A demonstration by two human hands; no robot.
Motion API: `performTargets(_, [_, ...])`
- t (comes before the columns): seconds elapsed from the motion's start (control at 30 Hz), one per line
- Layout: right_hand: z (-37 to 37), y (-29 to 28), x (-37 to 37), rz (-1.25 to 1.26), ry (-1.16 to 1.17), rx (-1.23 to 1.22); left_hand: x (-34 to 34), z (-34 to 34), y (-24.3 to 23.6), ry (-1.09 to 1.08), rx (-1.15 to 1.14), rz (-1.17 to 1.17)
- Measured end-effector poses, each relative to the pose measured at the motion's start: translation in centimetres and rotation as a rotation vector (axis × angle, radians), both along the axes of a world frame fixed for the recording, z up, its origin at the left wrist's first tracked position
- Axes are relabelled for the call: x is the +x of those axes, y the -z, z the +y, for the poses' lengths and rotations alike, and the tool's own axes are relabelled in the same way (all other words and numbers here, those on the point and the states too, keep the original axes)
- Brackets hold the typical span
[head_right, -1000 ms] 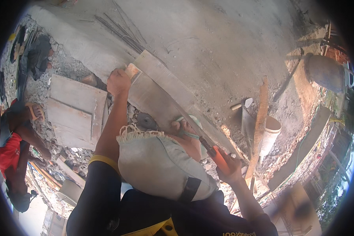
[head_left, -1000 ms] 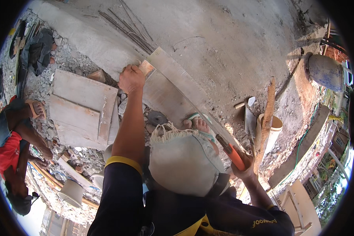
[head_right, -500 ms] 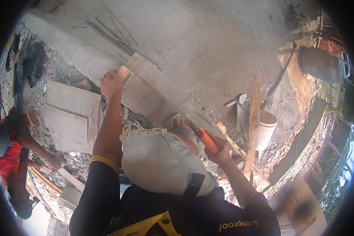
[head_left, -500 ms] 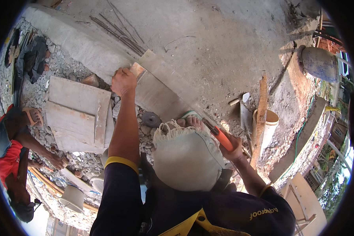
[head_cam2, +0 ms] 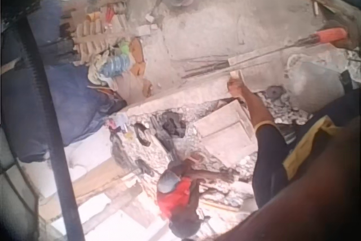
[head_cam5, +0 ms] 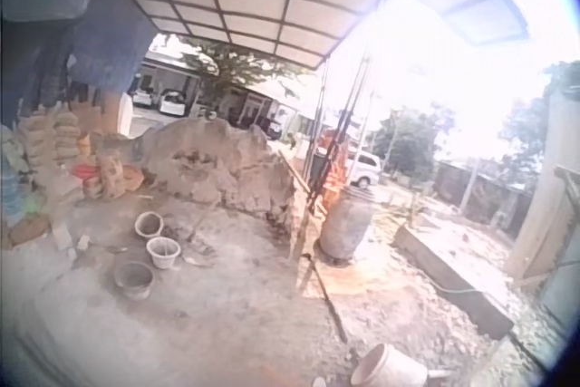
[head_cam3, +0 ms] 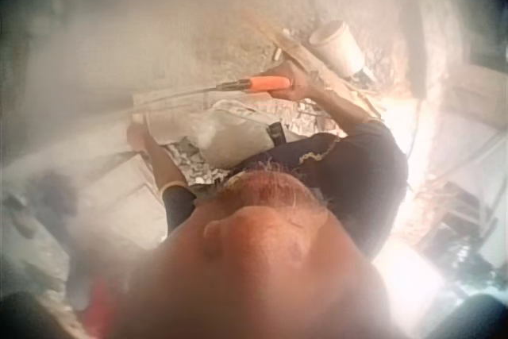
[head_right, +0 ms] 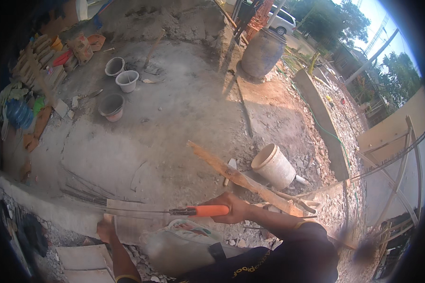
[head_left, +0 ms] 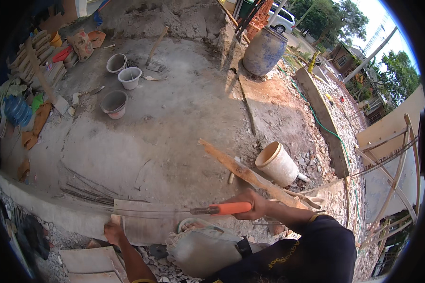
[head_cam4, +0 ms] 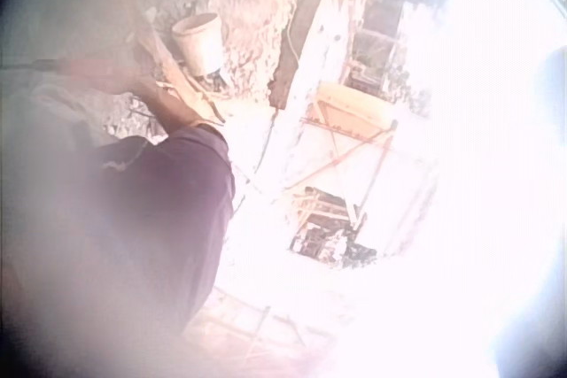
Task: The person uses a hand saw to cut a piece of wood on a construction site. They position the wood, saw through it, and then move the cut piece aside.
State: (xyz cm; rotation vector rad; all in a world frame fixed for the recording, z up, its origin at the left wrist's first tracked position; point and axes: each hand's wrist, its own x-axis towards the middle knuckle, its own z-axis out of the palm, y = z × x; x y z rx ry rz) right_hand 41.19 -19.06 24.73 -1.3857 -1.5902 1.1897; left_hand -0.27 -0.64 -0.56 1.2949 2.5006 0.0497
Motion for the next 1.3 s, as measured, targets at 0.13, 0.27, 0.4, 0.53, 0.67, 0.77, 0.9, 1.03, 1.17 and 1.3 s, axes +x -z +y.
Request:
performTargets(0.13, [-1.0, -2.3, 1.1, 0.045, 0.251, 0.021, -0.2, -0.2, 0.2, -0.005, 0.057, -0.031])
performTargets(0.27, [-0.6, -1.0, -0.7, 0.095, 0.439, 0.018, -0.6, -0.6, 0.9, 0.012, 0.141, -0.022])
performTargets(0.4, [0.3, 2.2, -2.9, 0.073, 0.448, -0.05, -0.9, -0.7, 1.3, 0.023, 0.15, -0.001])
performTargets(0.53, [1.2, 5.5, -4.2, 0.152, 0.539, -0.182, -0.5, -0.6, 0.6, 0.022, 0.194, -0.015])
performTargets(0.67, [1.4, 7.8, -4.6, 0.164, 0.608, -0.136, -0.7, -0.8, 0.7, 0.026, 0.252, -0.114])
performTargets(0.77, [0.8, 8.5, -4.6, 0.165, 0.73, -0.073, -1.8, -1.8, 1.1, 0.3, 0.368, -0.227])
performTargets(0.9, [0.7, 8.7, -3.8, 0.107, 0.698, -0.049, -3.2, -2.6, 0.8, 0.524, 0.192, -0.189])
performTargets(1.03, [1.2, 9.2, -3.0, 0.102, 0.71, -0.094, -3.1, -1.9, -0.5, 0.543, 0.096, -0.23])
performTargets(1.17, [1.6, 9.5, -2.5, 0.095, 0.726, -0.072, -3.0, -1.7, -2.5, 0.393, 0.186, -0.176])
performTargets(1.3, [2.0, 9.6, -2.3, 0.088, 0.775, -0.034, -3.9, -3.4, -4.0, -0.008, 0.369, -0.181])
